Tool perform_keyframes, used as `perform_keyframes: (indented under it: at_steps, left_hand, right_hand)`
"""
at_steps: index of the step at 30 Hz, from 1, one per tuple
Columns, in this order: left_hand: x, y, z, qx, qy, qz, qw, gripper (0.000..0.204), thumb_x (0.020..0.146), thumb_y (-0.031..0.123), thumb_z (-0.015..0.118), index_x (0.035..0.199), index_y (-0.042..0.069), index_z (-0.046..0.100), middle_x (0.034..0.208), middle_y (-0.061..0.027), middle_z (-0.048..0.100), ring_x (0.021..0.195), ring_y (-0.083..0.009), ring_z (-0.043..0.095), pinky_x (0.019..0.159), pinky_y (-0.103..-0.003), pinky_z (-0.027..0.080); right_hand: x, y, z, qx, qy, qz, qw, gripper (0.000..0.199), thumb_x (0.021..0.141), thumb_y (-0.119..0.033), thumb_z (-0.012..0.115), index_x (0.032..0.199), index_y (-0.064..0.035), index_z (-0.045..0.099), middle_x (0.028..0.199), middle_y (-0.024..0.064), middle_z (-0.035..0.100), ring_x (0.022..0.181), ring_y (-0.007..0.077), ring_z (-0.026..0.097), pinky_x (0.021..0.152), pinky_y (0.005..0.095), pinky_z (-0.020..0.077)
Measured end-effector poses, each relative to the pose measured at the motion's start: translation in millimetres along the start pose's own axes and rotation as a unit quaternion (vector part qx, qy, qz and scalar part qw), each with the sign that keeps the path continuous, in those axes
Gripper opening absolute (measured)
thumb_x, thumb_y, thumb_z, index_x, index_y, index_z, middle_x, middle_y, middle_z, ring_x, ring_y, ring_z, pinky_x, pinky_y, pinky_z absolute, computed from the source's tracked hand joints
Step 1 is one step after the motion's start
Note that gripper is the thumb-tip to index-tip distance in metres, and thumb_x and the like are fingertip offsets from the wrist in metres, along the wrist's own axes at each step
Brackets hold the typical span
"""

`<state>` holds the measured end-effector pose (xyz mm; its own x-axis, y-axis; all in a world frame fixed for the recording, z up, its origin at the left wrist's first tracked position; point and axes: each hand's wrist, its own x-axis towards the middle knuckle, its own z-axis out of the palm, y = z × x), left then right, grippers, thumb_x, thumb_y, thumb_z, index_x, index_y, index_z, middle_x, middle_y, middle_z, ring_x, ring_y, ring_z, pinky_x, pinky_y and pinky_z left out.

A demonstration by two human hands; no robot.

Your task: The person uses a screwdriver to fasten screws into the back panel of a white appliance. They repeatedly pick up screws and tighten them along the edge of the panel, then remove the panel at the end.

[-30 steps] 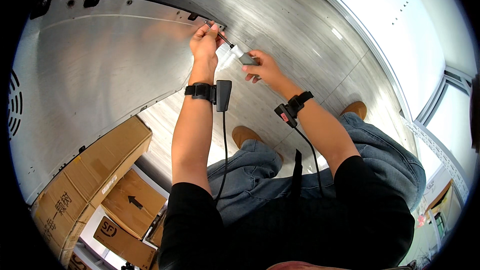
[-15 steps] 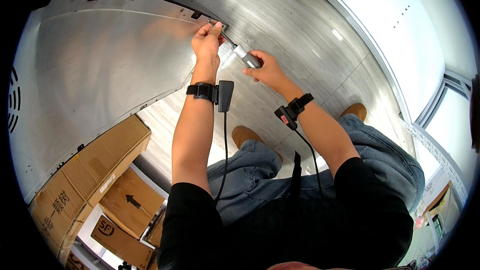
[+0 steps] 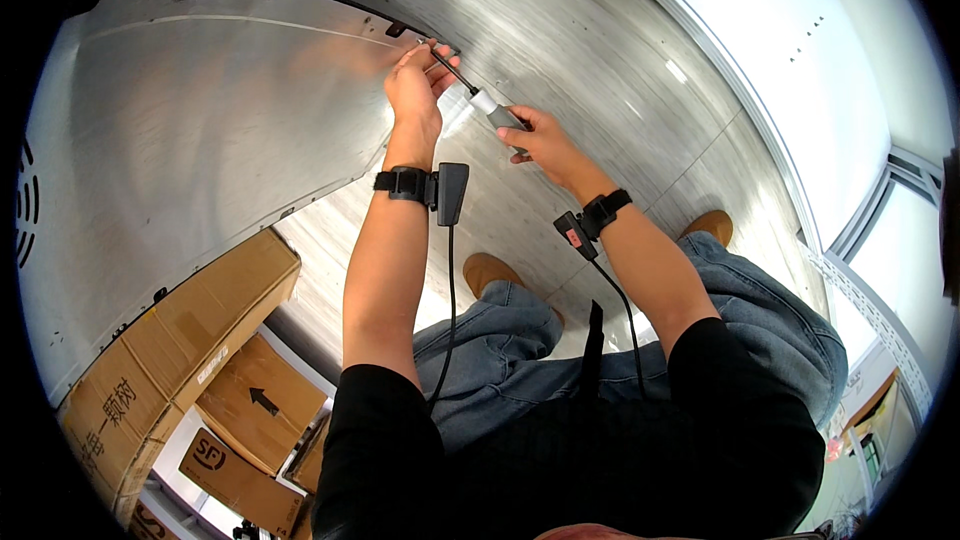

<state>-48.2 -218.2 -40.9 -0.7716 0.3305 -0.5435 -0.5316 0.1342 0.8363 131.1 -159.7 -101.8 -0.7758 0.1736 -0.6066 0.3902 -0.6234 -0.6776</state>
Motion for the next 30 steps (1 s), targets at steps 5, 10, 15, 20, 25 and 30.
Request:
perform_keyframes:
  at_steps: [5, 10, 15, 20, 25, 30]
  left_hand:
    - [-5.8, 1.5, 5.2, 0.015, 0.024, 0.003, 1.0, 0.022, 0.096, 0.021, 0.049, 0.104, 0.003, 0.058, 0.089, -0.0065, 0.064, 0.077, -0.0172, 0.065, 0.064, -0.026, 0.05]
    - [-3.0, -3.0, 6.7, -0.015, 0.036, 0.013, 0.999, 0.022, 0.095, 0.021, 0.051, 0.099, 0.001, 0.059, 0.086, -0.009, 0.064, 0.071, -0.0186, 0.065, 0.057, -0.026, 0.052]
    - [-2.3, -1.2, 6.8, -0.026, 0.037, -0.001, 0.999, 0.023, 0.095, 0.02, 0.05, 0.101, 0.001, 0.059, 0.086, -0.0101, 0.064, 0.07, -0.0196, 0.065, 0.06, -0.028, 0.053]
    - [1.9, -0.4, 1.2, -0.017, 0.01, -0.021, 1.0, 0.026, 0.096, 0.021, 0.045, 0.109, 0.001, 0.056, 0.096, -0.0114, 0.062, 0.081, -0.0232, 0.063, 0.071, -0.034, 0.054]
    - [1.7, -0.6, 2.2, -0.045, -0.004, -0.031, 0.998, 0.027, 0.096, 0.02, 0.042, 0.11, 0.0, 0.055, 0.098, -0.0126, 0.061, 0.085, -0.0257, 0.063, 0.076, -0.038, 0.055]
    - [4.7, -2.4, -0.1, -0.066, -0.011, -0.039, 0.997, 0.027, 0.095, 0.019, 0.041, 0.111, 0.001, 0.054, 0.098, -0.0121, 0.06, 0.087, -0.0267, 0.063, 0.076, -0.039, 0.055]
  right_hand:
    - [-3.3, -4.8, 3.0, -0.018, 0.034, -0.044, 0.998, 0.042, 0.08, -0.016, 0.071, 0.116, -0.0045, 0.053, 0.1, 0.0032, 0.055, 0.086, 0.0115, 0.053, 0.067, 0.027, 0.0487]
    - [-3.0, -0.6, 6.2, -0.075, 0.083, -0.119, 0.987, 0.04, 0.078, -0.013, 0.072, 0.112, -0.0033, 0.054, 0.096, 0.0074, 0.057, 0.082, 0.0152, 0.056, 0.064, 0.0301, 0.0498]
    - [-11.4, -5.8, 11.0, -0.083, 0.097, -0.13, 0.983, 0.04, 0.079, -0.012, 0.07, 0.115, -0.0044, 0.053, 0.094, 0.0074, 0.058, 0.079, 0.0141, 0.057, 0.06, 0.029, 0.0492]
    - [-10.6, -18.5, 1.9, 0.16, -0.034, 0.005, 0.987, 0.043, 0.081, -0.011, 0.068, 0.119, -0.004, 0.051, 0.096, 0.008, 0.059, 0.08, 0.0138, 0.058, 0.064, 0.0277, 0.0504]
    - [-2.0, -1.1, 8.2, 0.019, 0.036, -0.103, 0.994, 0.043, 0.08, -0.01, 0.069, 0.119, -0.0028, 0.053, 0.1, 0.0074, 0.059, 0.083, 0.0136, 0.056, 0.067, 0.0294, 0.0496]
    - [7.2, 6.8, 7.3, -0.137, 0.095, -0.221, 0.961, 0.042, 0.075, -0.013, 0.074, 0.112, -0.0014, 0.058, 0.097, 0.0083, 0.06, 0.08, 0.0157, 0.056, 0.071, 0.0298, 0.0471]
